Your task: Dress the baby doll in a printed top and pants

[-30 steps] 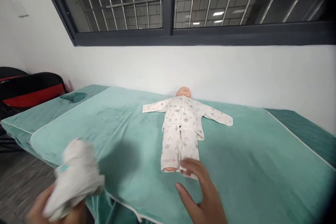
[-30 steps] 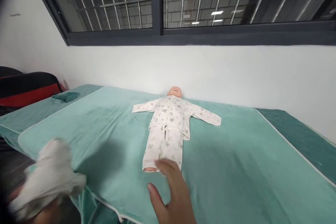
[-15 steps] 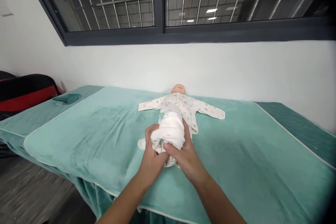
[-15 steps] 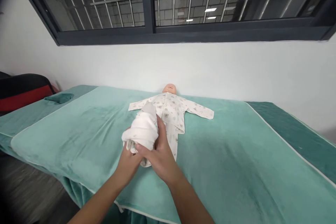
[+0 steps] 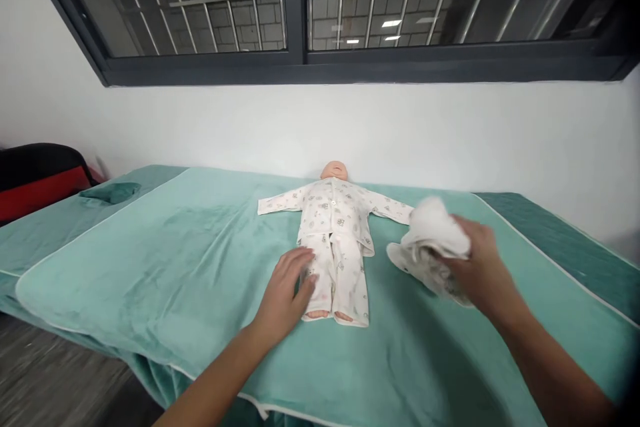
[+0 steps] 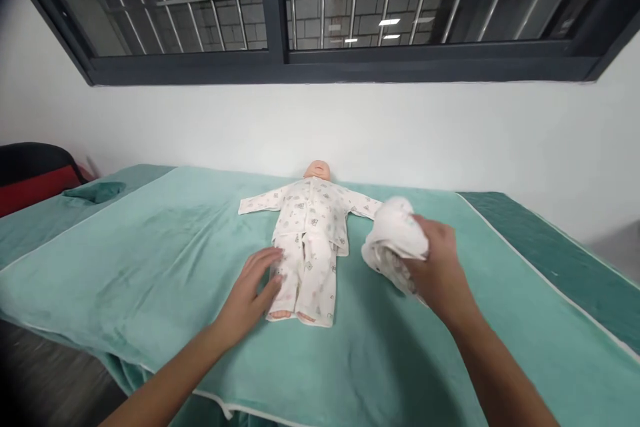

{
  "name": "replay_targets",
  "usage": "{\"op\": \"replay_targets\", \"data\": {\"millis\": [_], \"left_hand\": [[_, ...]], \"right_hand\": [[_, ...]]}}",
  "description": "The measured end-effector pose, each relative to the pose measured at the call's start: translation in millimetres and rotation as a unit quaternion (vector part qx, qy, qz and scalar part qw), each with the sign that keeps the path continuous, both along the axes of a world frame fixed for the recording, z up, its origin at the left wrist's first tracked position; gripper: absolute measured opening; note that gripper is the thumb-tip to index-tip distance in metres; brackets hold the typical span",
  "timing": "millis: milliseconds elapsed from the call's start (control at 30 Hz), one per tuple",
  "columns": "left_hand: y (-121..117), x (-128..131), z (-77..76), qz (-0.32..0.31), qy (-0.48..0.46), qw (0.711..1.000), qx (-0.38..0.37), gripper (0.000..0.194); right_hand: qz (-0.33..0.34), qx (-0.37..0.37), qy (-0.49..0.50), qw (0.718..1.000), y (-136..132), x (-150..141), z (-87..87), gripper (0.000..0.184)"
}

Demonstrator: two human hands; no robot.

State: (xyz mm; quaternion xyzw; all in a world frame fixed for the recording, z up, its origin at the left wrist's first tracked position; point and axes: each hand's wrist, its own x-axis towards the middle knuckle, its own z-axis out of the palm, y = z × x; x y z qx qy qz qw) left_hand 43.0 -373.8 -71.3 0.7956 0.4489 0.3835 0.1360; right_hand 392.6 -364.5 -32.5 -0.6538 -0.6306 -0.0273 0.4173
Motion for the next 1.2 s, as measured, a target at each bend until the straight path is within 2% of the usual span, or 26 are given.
{"op": "replay_targets", "data": {"millis": [33, 67, 133, 200, 267, 367, 400, 467, 533, 600, 700, 833, 933, 1200], "left_hand": [[10.1, 0.4, -1.0, 0.008, -0.006, 1.000, 0.004, 0.033], [20.6, 1.8, -1.3, 0.016, -0.014, 1.000, 0.008, 0.032], [43.9, 7.4, 0.8, 0.026, -0.028, 0.999, 0.016, 0.033], [71.1, 16.3, 7.1, 0.029, -0.040, 0.999, 0.022, 0.036], [102.6, 28.3, 17.5, 0.029, -0.052, 0.998, 0.018, 0.039], [152.8, 49.2, 35.8, 0.019, -0.059, 0.998, -0.015, 0.040], [168.1, 55.8, 40.8, 0.014, -0.057, 0.998, -0.025, 0.039], [193.7, 66.3, 46.7, -0.003, -0.051, 0.998, -0.044, 0.034], [211.0, 71.8, 46.5, -0.015, -0.056, 0.997, -0.057, 0.032], [220.9, 72.5, 41.6, -0.010, -0.077, 0.995, -0.055, 0.033], [228.5, 69.1, 32.9, -0.010, -0.095, 0.995, -0.033, 0.039], [237.0, 64.9, 28.9, -0.019, -0.079, 0.996, -0.031, 0.049], [241.5, 64.5, 29.2, -0.027, -0.052, 0.998, -0.022, 0.049], [238.5, 64.8, 29.0, -0.011, -0.018, 0.999, -0.026, 0.055]], "right_hand": [[0.024, -0.065, -0.050, 0.996, 1.0, 7.0, -14.2, 0.048], [0.020, -0.125, -0.104, 0.986, 0.5, 10.0, -26.2, 0.050], [0.002, -0.163, -0.176, 0.971, -3.8, 3.4, -37.2, 0.052], [0.017, -0.122, -0.196, 0.973, -6.9, -19.1, -27.4, 0.054], [0.086, -0.065, -0.158, 0.982, 1.1, -53.7, -4.8, 0.055], [0.174, -0.015, -0.008, 0.985, 48.5, -110.5, 22.4, 0.045], [0.172, -0.002, 0.038, 0.984, 72.3, -126.2, 25.9, 0.041], [0.118, -0.003, 0.093, 0.989, 123.4, -149.2, 25.5, 0.034], [0.066, -0.055, 0.067, 0.994, 167.5, -161.7, 20.8, 0.028], [0.033, -0.125, 0.013, 0.991, 197.0, -167.1, 16.7, 0.023], [0.022, -0.172, -0.034, 0.984, 217.2, -166.3, 13.8, 0.023], [0.031, -0.160, -0.014, 0.987, 227.9, -157.6, 10.6, 0.025], [0.031, -0.143, 0.001, 0.989, 234.0, -153.0, 7.4, 0.022], [0.065, -0.103, 0.035, 0.992, 254.6, -147.2, 1.8, 0.013]]}}
